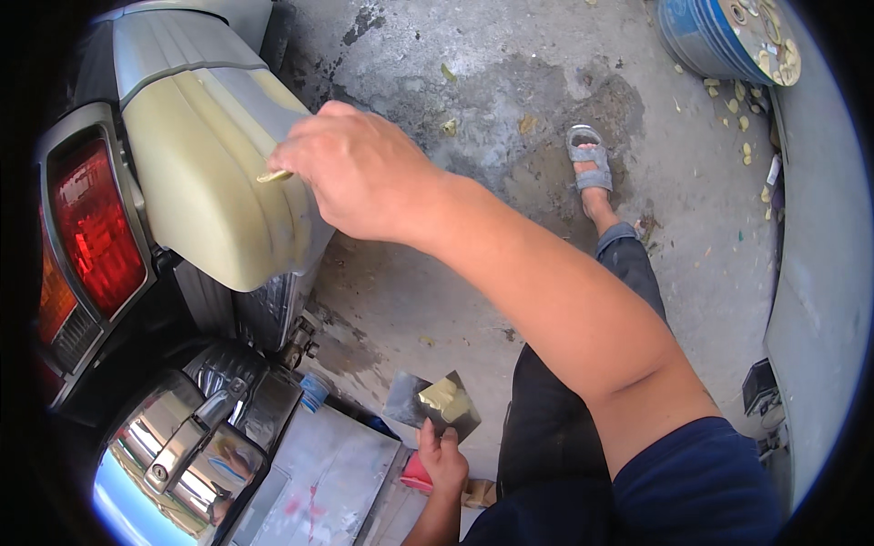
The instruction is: The person applies a beige body filler to the rear bumper of a motorcycle using a yellow sponge and a metal spreader. They repeatedly scoop filler from the spreader and smooth it onto the bumper surface.
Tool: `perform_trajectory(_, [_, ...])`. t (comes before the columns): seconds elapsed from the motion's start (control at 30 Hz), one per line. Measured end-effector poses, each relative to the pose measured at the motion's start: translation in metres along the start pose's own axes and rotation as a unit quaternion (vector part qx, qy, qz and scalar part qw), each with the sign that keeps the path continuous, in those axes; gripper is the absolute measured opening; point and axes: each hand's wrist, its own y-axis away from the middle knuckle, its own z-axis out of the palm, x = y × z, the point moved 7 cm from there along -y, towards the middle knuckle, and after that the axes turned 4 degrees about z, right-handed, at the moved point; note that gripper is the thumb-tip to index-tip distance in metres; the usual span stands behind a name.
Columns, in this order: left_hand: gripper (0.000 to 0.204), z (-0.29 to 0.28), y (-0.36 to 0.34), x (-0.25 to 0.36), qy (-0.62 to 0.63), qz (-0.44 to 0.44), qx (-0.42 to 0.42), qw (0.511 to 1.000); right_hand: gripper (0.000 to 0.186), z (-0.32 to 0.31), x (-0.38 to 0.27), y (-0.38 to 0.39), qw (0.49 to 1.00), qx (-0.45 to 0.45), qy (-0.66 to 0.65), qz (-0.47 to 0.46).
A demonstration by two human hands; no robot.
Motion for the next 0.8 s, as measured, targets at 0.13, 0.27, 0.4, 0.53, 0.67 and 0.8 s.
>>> perform_trajectory(0.13, [0.035,0.004,-0.002,0.006,-0.068,0.018,-0.010,0.997,0.035,0.009,0.002,-0.036,0.997,-0.067,0.025,-0.017])
perform_trajectory(0.27, [0.034,0.012,-0.003,0.006,0.012,0.005,0.007,1.000,0.029,0.019,-0.002,-0.034,0.992,-0.119,0.032,-0.001])
perform_trajectory(0.4, [0.032,0.010,-0.005,0.008,0.010,0.005,-0.003,1.000,0.026,0.024,-0.009,-0.015,0.992,-0.118,0.043,0.024])
perform_trajectory(0.53, [0.034,0.008,-0.006,-0.008,0.047,-0.041,-0.018,0.998,0.024,0.025,-0.015,0.005,0.993,-0.095,0.069,0.027])
perform_trajectory(0.67, [0.037,0.004,-0.013,0.003,-0.014,0.015,-0.020,1.000,0.032,0.014,-0.017,0.012,0.996,-0.077,0.035,0.027])
perform_trajectory(0.8, [0.037,0.000,-0.019,0.008,-0.036,0.033,-0.015,0.999,0.032,0.007,-0.003,-0.019,0.997,-0.046,0.068,0.008])
